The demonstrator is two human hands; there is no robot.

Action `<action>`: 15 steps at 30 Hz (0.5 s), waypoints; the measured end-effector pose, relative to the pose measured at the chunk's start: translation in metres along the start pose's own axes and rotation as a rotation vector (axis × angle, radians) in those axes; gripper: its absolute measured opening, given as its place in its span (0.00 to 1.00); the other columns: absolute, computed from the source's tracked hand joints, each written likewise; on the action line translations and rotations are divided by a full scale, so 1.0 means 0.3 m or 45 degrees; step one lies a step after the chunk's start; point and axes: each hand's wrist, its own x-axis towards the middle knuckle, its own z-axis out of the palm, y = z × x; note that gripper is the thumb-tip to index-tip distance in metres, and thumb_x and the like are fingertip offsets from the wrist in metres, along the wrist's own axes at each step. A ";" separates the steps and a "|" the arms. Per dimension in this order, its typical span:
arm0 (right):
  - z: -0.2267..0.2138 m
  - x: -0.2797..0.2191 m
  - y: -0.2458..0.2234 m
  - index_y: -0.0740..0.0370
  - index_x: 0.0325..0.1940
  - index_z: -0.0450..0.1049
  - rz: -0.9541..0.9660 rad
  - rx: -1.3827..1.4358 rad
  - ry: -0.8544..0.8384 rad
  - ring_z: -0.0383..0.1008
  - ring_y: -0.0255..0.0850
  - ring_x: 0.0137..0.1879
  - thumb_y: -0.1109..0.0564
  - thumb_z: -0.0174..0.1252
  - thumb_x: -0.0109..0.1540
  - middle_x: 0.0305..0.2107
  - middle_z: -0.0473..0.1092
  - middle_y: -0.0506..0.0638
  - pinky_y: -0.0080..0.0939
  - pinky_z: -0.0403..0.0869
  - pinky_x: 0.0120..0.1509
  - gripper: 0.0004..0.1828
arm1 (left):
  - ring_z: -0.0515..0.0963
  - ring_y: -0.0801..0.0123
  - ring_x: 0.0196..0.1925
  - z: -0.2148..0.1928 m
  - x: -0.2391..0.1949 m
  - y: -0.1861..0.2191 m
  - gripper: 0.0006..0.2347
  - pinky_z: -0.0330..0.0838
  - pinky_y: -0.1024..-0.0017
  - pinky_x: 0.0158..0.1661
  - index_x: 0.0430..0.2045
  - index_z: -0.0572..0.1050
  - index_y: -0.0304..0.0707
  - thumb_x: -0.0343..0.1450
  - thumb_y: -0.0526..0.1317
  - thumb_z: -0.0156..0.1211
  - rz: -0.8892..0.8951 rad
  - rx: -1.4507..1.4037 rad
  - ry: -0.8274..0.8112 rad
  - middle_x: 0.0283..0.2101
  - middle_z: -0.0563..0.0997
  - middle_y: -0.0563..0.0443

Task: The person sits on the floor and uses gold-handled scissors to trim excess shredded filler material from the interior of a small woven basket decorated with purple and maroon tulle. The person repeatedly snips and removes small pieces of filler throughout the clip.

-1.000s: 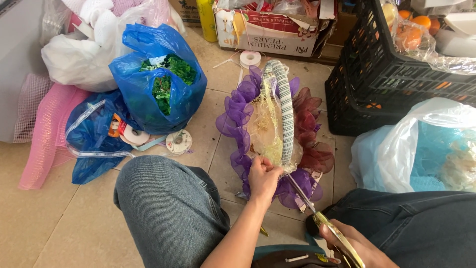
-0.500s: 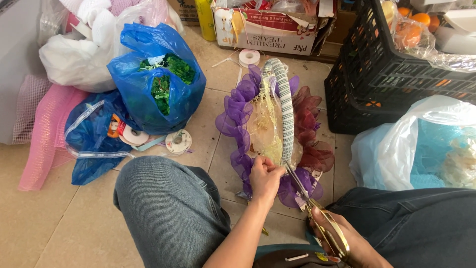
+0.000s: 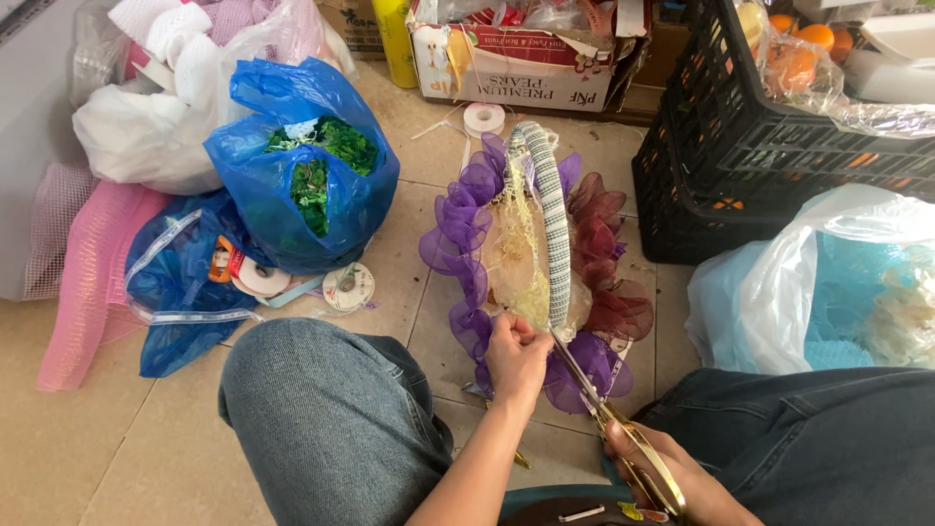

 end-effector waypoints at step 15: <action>0.043 -0.030 -0.025 0.70 0.36 0.69 -0.057 -0.010 0.130 0.54 0.40 0.15 0.39 0.59 0.67 0.18 0.55 0.53 0.41 0.59 0.14 0.27 | 0.76 0.70 0.28 0.010 0.014 -0.035 0.11 0.76 0.68 0.39 0.26 0.67 0.47 0.62 0.32 0.65 0.051 0.016 0.044 0.25 0.76 0.56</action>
